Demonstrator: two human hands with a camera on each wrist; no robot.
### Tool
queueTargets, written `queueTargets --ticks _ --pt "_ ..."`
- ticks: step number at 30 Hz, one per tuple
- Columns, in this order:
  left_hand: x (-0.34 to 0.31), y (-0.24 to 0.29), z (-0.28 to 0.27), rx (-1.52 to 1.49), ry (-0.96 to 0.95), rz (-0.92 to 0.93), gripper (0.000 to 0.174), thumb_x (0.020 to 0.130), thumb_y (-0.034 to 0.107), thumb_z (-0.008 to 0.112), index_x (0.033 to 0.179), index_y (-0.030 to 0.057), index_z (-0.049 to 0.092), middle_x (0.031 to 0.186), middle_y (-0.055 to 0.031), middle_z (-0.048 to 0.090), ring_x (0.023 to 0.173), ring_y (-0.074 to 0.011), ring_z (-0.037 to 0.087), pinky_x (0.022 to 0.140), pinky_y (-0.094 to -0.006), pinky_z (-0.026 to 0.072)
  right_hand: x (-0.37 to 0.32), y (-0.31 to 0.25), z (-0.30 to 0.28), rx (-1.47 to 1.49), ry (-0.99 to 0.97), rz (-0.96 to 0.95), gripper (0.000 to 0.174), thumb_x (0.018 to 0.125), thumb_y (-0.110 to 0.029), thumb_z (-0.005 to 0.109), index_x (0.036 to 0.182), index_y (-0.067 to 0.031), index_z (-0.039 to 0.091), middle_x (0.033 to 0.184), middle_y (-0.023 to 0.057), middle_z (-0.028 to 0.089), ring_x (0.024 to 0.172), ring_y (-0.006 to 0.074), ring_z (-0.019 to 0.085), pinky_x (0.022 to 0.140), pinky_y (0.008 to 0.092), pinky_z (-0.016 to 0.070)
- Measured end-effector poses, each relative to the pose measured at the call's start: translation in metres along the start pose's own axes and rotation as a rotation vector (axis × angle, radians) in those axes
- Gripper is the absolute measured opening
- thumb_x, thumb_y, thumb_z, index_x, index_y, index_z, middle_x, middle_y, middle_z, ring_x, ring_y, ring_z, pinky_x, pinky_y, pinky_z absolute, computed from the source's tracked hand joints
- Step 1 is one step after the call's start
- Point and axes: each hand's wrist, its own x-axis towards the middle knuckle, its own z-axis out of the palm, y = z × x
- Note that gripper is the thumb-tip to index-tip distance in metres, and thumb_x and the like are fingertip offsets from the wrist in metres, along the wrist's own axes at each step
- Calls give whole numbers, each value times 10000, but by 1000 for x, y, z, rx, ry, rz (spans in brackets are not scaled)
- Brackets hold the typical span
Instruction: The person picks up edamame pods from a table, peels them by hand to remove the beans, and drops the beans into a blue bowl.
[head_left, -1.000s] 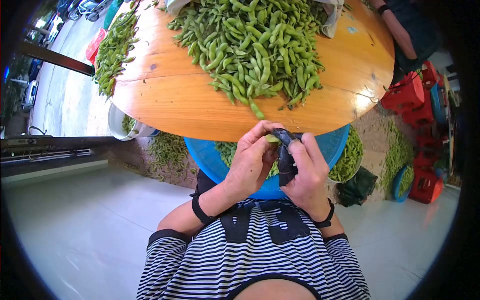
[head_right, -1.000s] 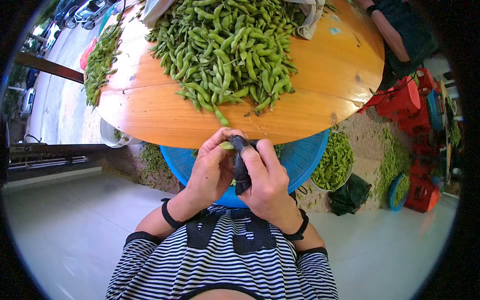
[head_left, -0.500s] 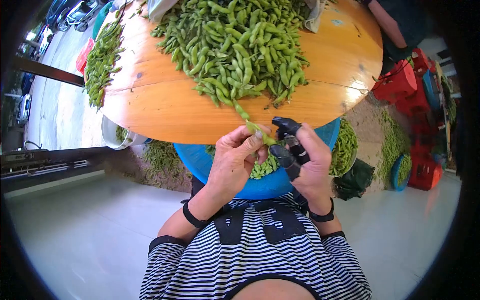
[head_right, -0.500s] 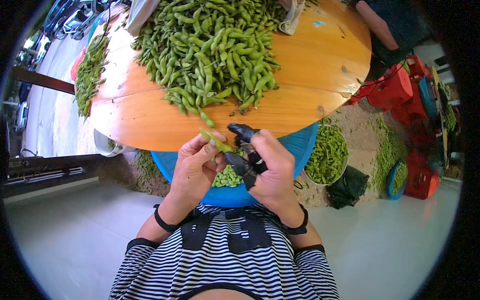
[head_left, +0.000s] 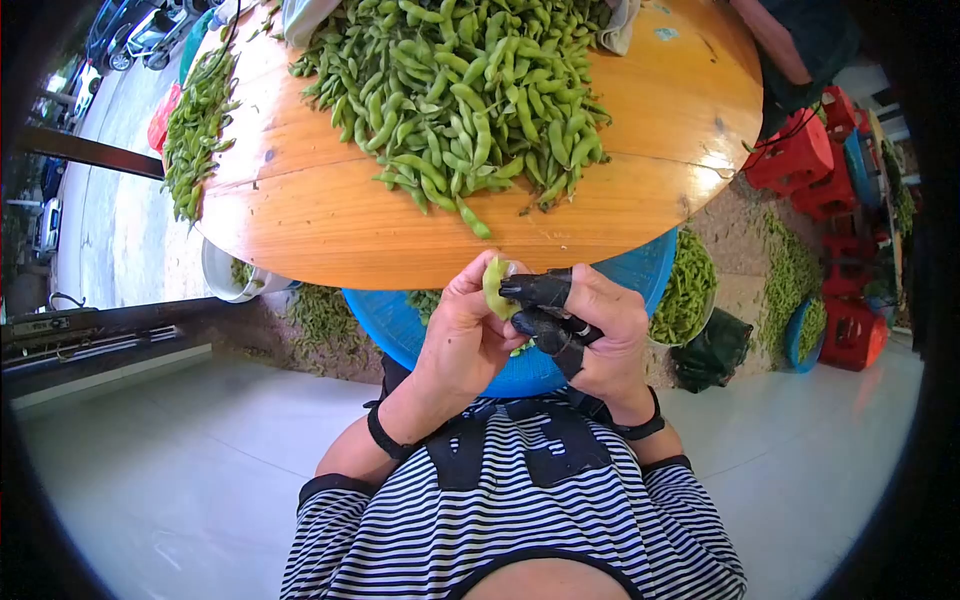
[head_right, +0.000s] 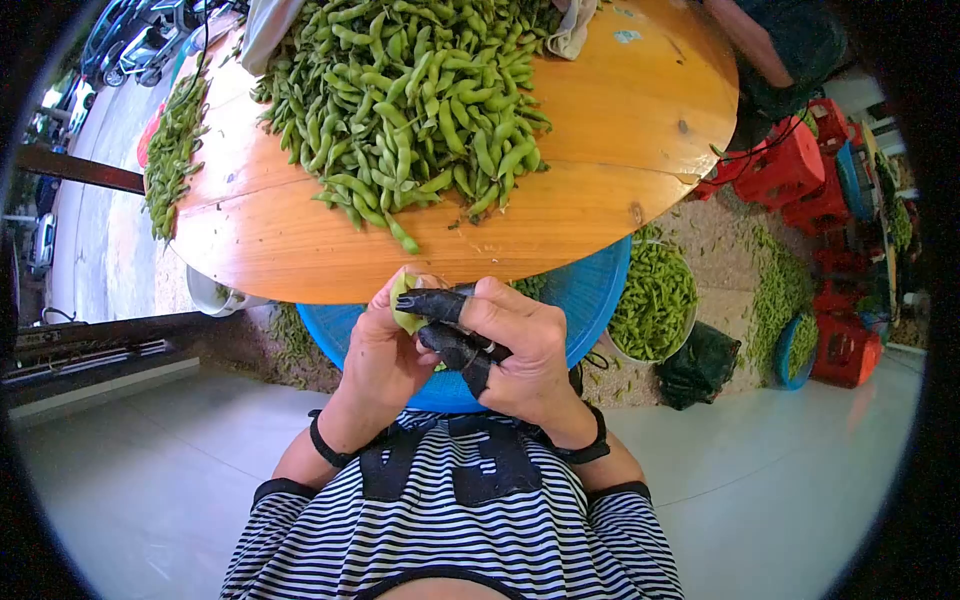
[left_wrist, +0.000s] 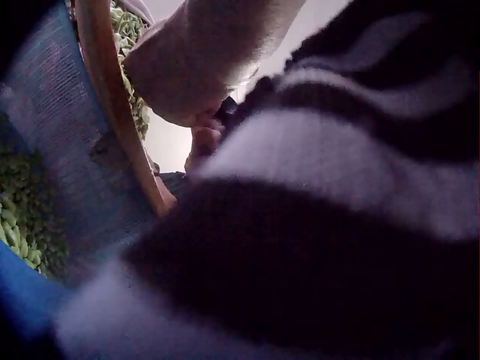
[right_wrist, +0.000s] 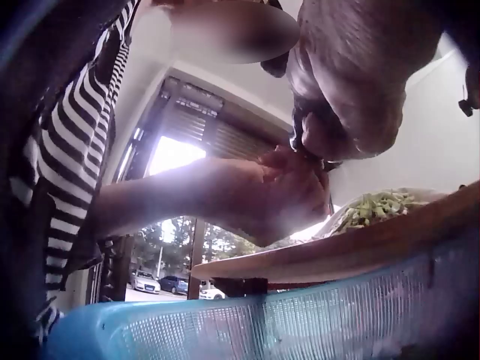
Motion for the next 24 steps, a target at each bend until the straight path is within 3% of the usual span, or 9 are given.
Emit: queueTargets --ticks 3,5,10,18,24 --pt "-1 -2 8 -32 16 16 137 854 -11 526 930 85 588 793 -1 604 560 -81 495 481 -225 376 3 4 4 -20 41 -52 286 695 -5 753 973 -28 691 707 72 559 580 187 547 519 288 419" --pt "0 -3 10 158 151 113 112 872 -2 530 908 92 578 743 26 564 532 -56 441 457 -206 331 -2 6 5 -85 34 -40 286 688 9 743 965 -21 681 711 83 563 583 203 553 522 294 427" --pt "-1 0 3 243 85 111 80 893 50 553 899 127 575 741 45 564 529 -42 430 447 -183 323 -1 2 -3 -130 -10 -14 276 685 54 703 949 -4 648 730 112 577 603 245 573 537 309 452" --pt "-2 -1 -3 249 40 110 73 903 59 553 906 128 577 754 55 562 516 -33 416 449 -173 315 1 -1 0 -137 -39 -17 353 682 73 684 1021 2 619 770 127 568 648 279 592 567 334 473" --pt "-2 -8 5 263 178 167 63 953 70 543 912 101 579 749 45 553 520 -11 410 428 -179 285 -1 4 11 -167 -20 -51 465 675 96 661 1121 -2 568 812 135 504 677 326 566 585 361 474"
